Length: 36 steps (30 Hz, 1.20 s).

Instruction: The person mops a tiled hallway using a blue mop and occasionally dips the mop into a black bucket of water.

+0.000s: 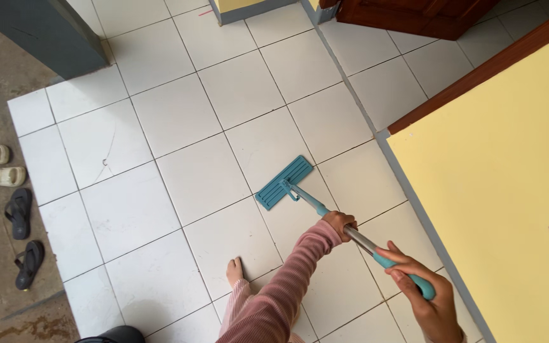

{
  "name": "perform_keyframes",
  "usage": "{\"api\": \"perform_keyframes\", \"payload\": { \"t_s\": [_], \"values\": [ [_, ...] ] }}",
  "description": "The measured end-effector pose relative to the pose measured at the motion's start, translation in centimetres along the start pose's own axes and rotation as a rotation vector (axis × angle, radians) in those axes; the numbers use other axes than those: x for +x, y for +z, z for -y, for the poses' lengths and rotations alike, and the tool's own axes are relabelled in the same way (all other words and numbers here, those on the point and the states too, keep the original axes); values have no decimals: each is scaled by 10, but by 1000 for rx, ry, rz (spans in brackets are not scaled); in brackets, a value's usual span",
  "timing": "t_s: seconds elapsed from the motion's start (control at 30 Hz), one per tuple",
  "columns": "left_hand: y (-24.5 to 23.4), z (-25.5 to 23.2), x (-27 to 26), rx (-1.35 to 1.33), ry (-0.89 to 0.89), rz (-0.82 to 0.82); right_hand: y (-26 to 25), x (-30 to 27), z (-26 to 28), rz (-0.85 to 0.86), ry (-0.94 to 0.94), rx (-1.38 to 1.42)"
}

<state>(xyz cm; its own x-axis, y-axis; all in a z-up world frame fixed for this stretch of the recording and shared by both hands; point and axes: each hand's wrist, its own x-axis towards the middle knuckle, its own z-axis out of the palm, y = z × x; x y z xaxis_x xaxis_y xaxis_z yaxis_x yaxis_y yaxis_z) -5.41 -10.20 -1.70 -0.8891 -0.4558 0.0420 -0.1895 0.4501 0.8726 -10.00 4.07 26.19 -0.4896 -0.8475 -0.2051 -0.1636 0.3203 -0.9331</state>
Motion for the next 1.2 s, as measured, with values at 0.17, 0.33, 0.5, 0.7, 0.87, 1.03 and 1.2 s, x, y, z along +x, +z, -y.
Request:
{"api": "perform_keyframes", "payload": {
  "t_s": [0.17, 0.33, 0.5, 0.7, 0.87, 1.03, 1.2],
  "values": [
    [-14, 8, -7, -99, 35, -235, 30, 33, -24, 60, -528, 184],
    [-37, 21, 2, 65, -32, -536, 85, 79, -17, -141, -689, 425],
    [-69, 48, 31, 182, 133, -481, 103, 120, -1, -177, -705, 525],
    [-139, 75, 46, 103, 166, -451, 149, 182, 28, -124, -685, 514],
    [-200, 105, 59, 140, 120, -386, 194, 225, 51, -120, -715, 524],
    [-250, 134, 72, 109, 66, -366, 227, 270, 68, -104, -741, 543],
    [-289, 171, 89, 253, 213, -390, 259, 302, 87, -95, -706, 518]
  ]
}}
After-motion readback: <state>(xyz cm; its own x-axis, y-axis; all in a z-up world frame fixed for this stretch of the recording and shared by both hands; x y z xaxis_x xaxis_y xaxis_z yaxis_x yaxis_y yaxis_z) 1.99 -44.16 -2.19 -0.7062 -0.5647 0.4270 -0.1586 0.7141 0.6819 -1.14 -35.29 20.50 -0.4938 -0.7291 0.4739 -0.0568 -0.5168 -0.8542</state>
